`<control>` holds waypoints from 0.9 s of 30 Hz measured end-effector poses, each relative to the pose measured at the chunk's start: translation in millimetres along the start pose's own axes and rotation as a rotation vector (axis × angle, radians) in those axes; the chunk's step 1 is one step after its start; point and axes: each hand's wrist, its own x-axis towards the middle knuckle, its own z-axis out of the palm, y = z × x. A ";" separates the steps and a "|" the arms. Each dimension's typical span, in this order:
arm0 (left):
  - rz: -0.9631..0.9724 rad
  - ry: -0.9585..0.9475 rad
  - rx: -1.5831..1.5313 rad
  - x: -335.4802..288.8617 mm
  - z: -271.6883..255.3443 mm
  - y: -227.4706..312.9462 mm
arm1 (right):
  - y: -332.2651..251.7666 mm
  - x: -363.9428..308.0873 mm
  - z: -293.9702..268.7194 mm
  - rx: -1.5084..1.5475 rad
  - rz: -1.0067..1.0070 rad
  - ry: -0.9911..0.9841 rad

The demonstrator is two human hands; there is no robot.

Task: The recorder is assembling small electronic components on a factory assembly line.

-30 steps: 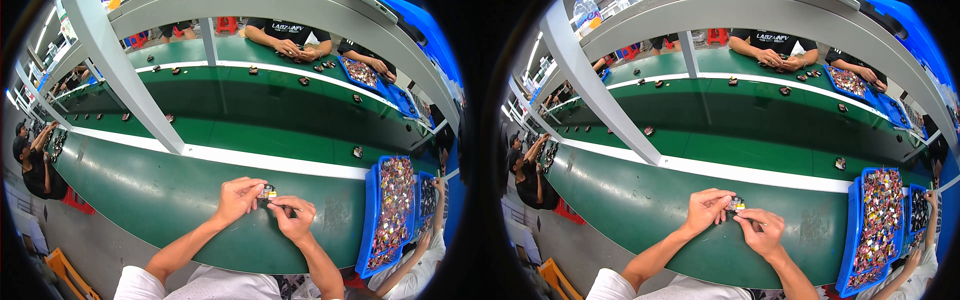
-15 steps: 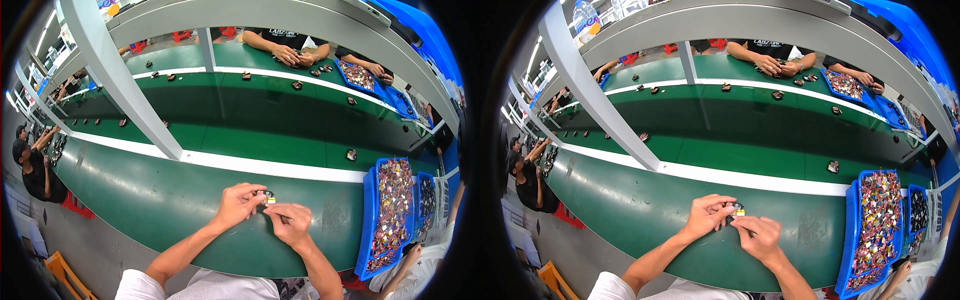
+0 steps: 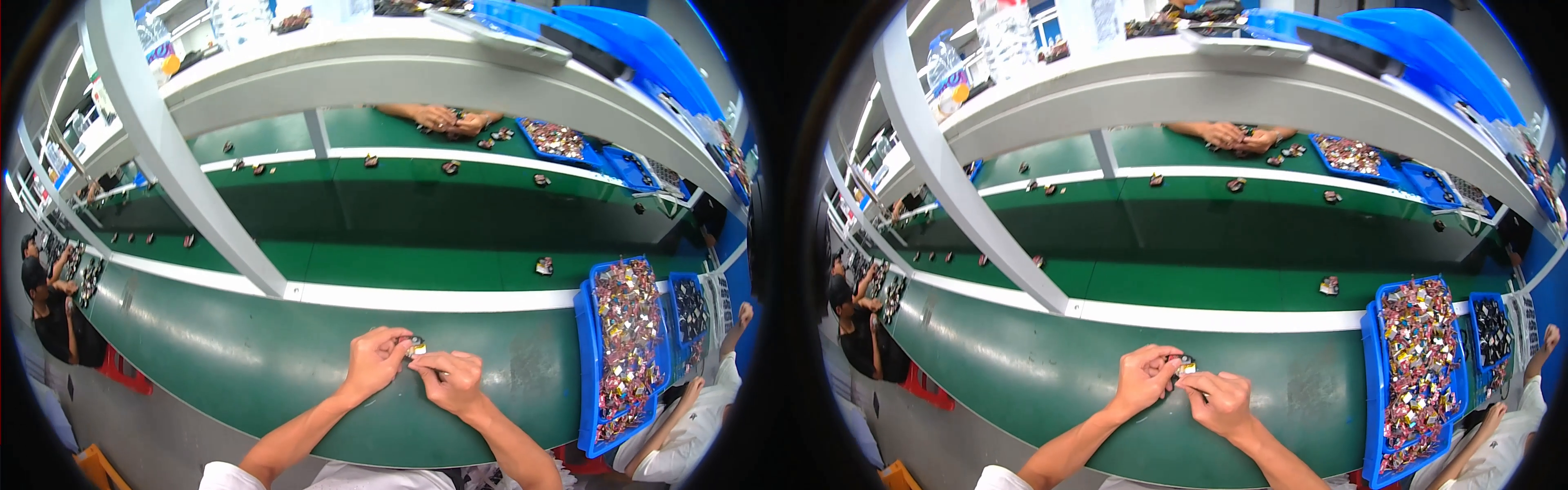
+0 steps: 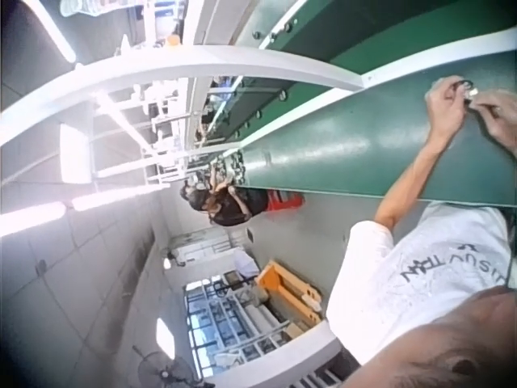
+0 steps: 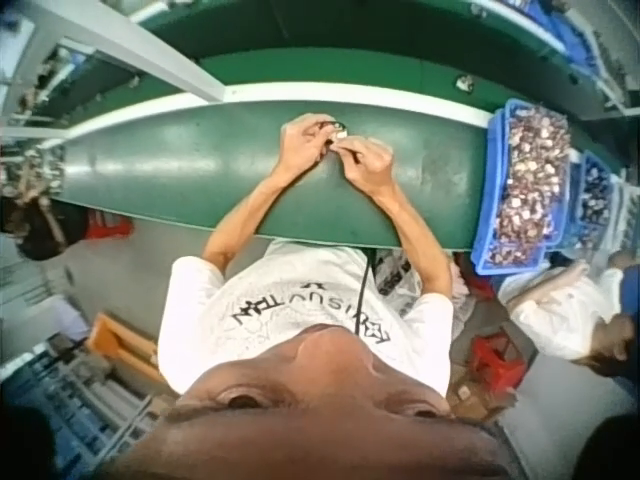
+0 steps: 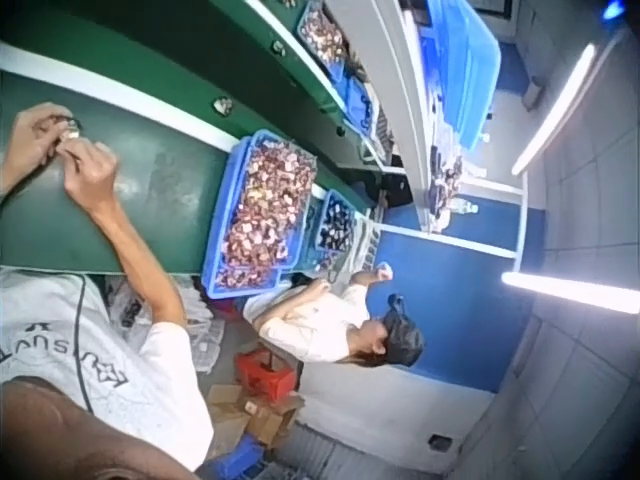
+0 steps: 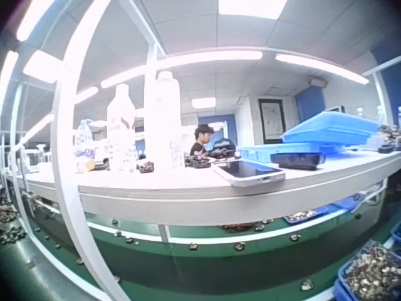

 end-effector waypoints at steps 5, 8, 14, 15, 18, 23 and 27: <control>-0.110 0.010 -0.076 7.2 -5.0 -5.5 | 7.8 -0.4 7.3 0.047 -0.020 0.109; -0.162 0.024 -0.073 29.4 -9.6 -5.7 | 6.6 -1.0 -1.4 -0.036 0.004 0.159; 0.056 0.179 0.130 131.8 -13.4 -10.6 | 5.3 -4.9 -2.0 0.000 0.041 0.180; 0.033 0.194 0.185 146.0 -19.5 -21.0 | 2.1 -4.0 -0.7 0.004 0.071 0.156; 0.392 0.399 0.743 160.2 -38.7 -50.4 | 2.8 -1.7 3.4 -0.003 0.100 0.150; 0.442 0.314 0.622 88.1 -20.7 -8.6 | 12.8 -3.0 -5.5 -0.002 0.204 0.260; 0.450 0.101 0.442 24.8 -10.6 4.4 | 20.8 -3.9 2.3 -0.007 0.312 0.225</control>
